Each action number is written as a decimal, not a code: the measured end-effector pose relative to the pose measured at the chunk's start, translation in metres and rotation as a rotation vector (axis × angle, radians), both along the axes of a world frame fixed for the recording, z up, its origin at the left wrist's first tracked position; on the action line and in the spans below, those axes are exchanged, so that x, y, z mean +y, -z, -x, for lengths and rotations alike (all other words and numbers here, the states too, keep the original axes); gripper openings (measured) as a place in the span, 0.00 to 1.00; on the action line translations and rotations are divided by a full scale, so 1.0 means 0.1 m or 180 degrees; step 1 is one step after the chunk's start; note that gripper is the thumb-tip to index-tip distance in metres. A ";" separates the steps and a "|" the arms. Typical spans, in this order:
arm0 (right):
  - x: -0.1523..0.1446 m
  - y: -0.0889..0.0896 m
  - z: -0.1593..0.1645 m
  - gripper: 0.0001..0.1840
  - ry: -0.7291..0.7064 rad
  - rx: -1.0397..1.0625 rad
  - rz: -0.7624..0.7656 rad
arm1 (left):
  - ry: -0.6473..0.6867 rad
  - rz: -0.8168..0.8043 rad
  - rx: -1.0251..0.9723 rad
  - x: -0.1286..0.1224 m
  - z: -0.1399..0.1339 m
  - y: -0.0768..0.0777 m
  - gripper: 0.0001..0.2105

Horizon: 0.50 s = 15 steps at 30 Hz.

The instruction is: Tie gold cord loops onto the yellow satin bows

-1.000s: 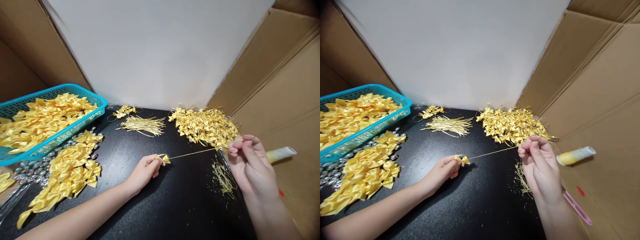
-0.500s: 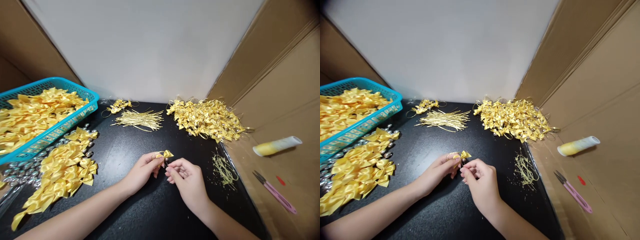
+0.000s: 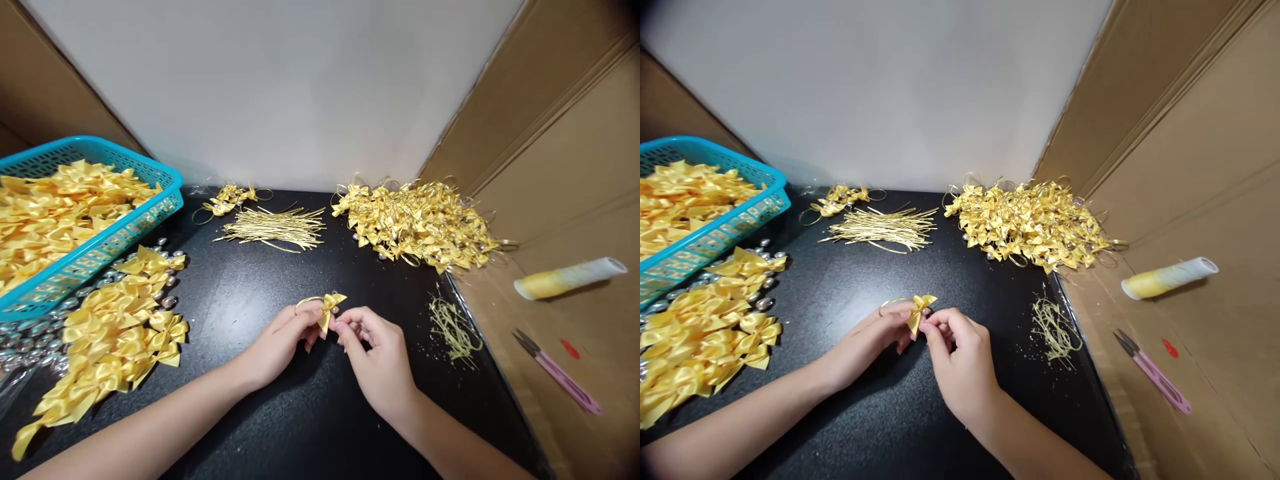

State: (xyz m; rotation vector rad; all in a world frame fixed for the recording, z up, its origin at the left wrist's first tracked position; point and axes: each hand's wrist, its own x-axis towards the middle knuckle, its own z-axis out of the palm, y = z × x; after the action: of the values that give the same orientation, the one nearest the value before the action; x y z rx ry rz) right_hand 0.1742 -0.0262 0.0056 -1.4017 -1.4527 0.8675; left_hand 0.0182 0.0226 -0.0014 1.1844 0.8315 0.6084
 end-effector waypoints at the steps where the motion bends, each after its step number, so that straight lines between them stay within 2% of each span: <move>1: 0.00 0.00 0.00 0.07 -0.0018 -0.0041 -0.0026 | 0.0010 0.0000 -0.0006 0.00 0.00 0.00 0.15; 8: 0.00 -0.04 0.01 0.07 -0.0065 -0.0336 -0.0238 | 0.0074 -0.0263 0.0288 -0.01 0.00 -0.01 0.15; 15: 0.00 -0.02 0.00 0.08 -0.0054 -0.0433 -0.0219 | 0.0072 -0.0400 0.0442 -0.03 -0.02 -0.05 0.15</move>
State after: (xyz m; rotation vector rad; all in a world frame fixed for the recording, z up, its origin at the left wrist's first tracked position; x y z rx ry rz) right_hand 0.1739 -0.0262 0.0072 -1.4213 -1.5841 0.7375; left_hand 0.0198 0.0194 0.0038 1.3608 0.9062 0.5712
